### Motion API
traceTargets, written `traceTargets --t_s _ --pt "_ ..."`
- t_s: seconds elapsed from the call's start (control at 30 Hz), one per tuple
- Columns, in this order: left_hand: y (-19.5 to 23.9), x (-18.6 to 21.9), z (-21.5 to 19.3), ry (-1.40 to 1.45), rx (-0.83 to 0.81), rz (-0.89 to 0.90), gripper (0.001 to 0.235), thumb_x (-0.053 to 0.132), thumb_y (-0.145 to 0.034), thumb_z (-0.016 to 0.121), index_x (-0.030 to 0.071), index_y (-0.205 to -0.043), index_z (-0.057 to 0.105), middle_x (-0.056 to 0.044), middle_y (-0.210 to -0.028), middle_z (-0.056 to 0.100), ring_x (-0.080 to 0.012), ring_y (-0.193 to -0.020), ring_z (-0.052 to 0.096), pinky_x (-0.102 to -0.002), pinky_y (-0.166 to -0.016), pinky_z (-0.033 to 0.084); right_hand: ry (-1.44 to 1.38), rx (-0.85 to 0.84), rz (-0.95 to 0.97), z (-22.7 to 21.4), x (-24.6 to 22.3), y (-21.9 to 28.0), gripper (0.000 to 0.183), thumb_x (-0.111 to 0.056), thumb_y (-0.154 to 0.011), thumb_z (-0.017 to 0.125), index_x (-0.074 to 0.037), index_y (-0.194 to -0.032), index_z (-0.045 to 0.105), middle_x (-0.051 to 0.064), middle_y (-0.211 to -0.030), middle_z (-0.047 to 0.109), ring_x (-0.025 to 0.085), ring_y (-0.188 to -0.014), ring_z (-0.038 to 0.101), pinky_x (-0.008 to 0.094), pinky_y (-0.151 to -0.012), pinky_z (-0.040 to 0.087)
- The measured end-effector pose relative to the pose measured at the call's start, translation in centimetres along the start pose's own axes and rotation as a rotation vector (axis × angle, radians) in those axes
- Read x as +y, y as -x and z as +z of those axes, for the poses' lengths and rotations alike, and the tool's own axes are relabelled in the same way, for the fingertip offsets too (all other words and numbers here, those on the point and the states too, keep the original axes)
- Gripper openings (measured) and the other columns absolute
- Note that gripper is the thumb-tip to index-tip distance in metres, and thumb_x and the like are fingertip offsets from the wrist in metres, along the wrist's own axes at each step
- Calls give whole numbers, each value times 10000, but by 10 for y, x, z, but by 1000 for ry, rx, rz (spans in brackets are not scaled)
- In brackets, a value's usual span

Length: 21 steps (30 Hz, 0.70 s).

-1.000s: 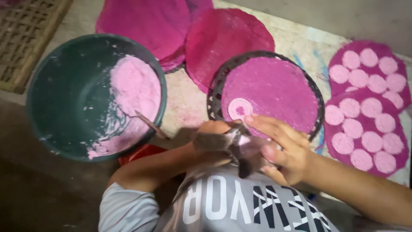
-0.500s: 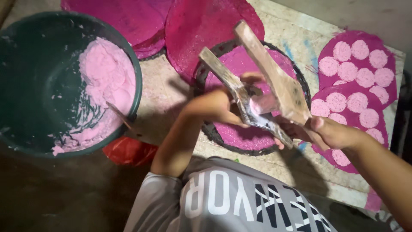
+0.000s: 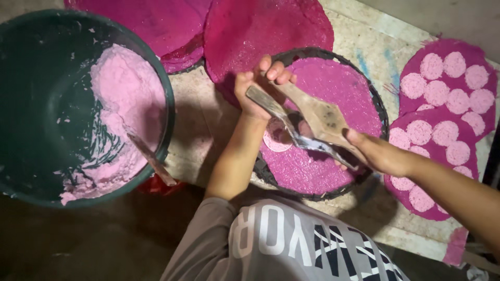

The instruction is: The person scoops pink dough from a green bowl and presses it into a circular mold on a flat pink sheet using a wooden-handled press. They repeat this process to form multiple round dough pieces, which are arranged on the sheet.

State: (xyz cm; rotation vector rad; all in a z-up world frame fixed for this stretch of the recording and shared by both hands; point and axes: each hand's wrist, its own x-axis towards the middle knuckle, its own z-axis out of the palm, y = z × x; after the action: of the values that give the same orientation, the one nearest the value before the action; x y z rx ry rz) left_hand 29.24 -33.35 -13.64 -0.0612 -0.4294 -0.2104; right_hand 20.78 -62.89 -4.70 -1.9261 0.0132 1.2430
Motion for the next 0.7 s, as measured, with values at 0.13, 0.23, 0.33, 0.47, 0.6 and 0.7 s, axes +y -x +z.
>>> traceTargets --t_s 0.13,0.23,0.33,0.47,0.6,0.7 --pt "-3 18 -25 79 -44 -74 267 391 -961 509 144 -1035 580 -15 -959 588 -205 -975 585 -441 -1043 478 67 78 -53 22 -12 -18 861 -731 -934 231 -34 -1075 716 98 -899 736 204 -827 670 363 -794 553" --pt "2 17 -29 103 -24 -78 271 393 -970 488 144 -1033 575 -16 -953 589 -204 -970 584 -458 -1033 486 38 74 25 26 -16 -14 845 -714 -925 235 -37 -1052 725 104 -827 703 224 -747 640 397 -699 533" --pt "3 8 -25 104 3 -34 292 408 -955 487 137 -1028 567 -21 -951 591 -212 -961 583 -452 -1028 485 -14 70 93 22 -15 -11 857 -709 -931 251 -1 -1017 726 123 -788 689 246 -701 636 414 -644 518" --pt "-11 7 -21 74 -67 -88 263 391 -970 479 140 -1007 549 -21 -951 594 -203 -965 588 -440 -1027 490 46 168 -135 20 -3 -18 866 -755 -932 296 -4 -1009 721 97 -846 746 193 -791 683 325 -752 547" --pt "-24 24 -30 -176 -102 -141 415 445 -1009 415 96 -1125 608 -61 -1049 654 -210 -1007 617 -399 -1003 496 -117 100 -244 25 15 -29 897 -775 -923 306 14 -1059 709 115 -884 739 200 -817 693 342 -748 557" --pt "-6 23 -39 -610 323 -299 675 509 -1029 306 -29 -1348 559 -142 -1166 683 -229 -1017 671 -394 -897 558 -217 41 -329 22 31 -25 897 -769 -913 332 24 -1143 682 129 -938 746 213 -856 702 357 -770 567"
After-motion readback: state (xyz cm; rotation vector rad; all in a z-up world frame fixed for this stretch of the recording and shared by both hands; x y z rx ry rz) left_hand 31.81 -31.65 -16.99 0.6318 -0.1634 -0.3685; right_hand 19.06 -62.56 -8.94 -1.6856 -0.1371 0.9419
